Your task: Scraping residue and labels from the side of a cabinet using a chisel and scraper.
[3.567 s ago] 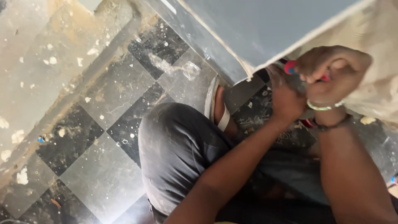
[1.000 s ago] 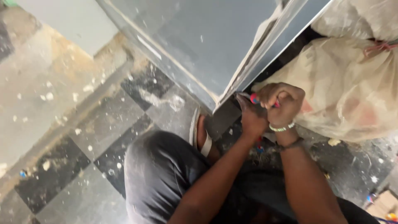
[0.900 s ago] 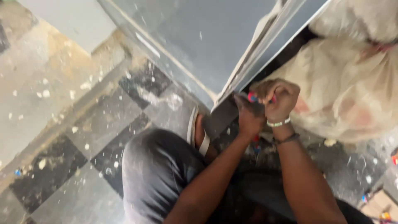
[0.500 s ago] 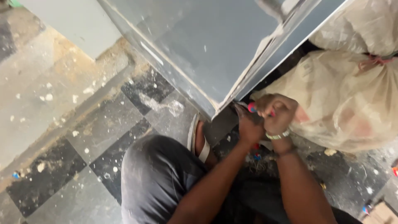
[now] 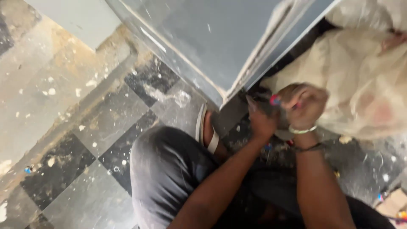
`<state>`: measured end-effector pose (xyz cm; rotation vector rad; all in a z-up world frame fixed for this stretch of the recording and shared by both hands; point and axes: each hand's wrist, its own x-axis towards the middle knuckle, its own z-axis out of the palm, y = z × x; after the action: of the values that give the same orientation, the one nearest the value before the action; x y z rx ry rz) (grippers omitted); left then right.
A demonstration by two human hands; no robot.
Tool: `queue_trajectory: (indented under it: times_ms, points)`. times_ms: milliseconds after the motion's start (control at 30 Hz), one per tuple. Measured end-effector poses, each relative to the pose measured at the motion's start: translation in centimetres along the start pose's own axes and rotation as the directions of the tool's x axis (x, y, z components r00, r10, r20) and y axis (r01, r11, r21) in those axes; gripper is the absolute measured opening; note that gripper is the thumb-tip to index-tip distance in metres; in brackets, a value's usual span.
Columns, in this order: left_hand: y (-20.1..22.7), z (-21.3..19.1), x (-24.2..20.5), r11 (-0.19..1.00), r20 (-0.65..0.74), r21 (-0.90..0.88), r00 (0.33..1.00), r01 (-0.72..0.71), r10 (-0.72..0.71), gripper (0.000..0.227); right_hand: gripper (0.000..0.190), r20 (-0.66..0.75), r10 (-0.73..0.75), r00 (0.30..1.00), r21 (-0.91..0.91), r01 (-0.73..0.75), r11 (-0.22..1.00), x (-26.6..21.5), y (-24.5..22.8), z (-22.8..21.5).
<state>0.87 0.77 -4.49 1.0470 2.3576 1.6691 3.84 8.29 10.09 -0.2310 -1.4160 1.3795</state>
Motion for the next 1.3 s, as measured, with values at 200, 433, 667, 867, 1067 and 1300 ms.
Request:
queue_trajectory:
  times_ms: [200,433,667,867,1067,1300]
  points:
    - [-1.2,-2.0,3.6,0.846,0.308,-0.292,0.881,0.446,-0.358,0.112,0.050,-0.082,0.071,0.994,0.118,-0.061,0.991,0.0,-5.2,-5.4]
    - [-1.4,-2.2,3.0,0.865,0.400,-0.349,0.892,0.362,-0.212,0.119,0.053,-0.105,0.081,0.991,0.197,-0.059,0.979,-0.1,-5.2,-6.6]
    - [-2.3,-0.9,2.3,0.825,0.337,-0.345,0.879,0.448,-0.337,0.107,0.049,-0.119,0.106,0.987,0.177,-0.084,0.981,0.0,-5.2,-6.2]
    - [-5.8,1.4,1.8,0.805,0.268,-0.452,0.919,0.384,-0.288,0.092,0.043,-0.109,0.124,0.986,0.256,-0.093,0.962,0.2,-4.9,-6.7]
    - [-3.8,-0.8,2.9,0.809,0.284,-0.375,0.886,0.454,-0.365,0.094,0.043,-0.122,0.081,0.989,0.170,-0.059,0.984,0.2,-5.7,-6.1]
    - [-5.4,1.5,1.0,0.629,0.225,-0.516,0.800,0.582,-0.556,0.056,0.042,-0.107,0.094,0.990,0.200,-0.072,0.977,0.2,-5.5,-6.0]
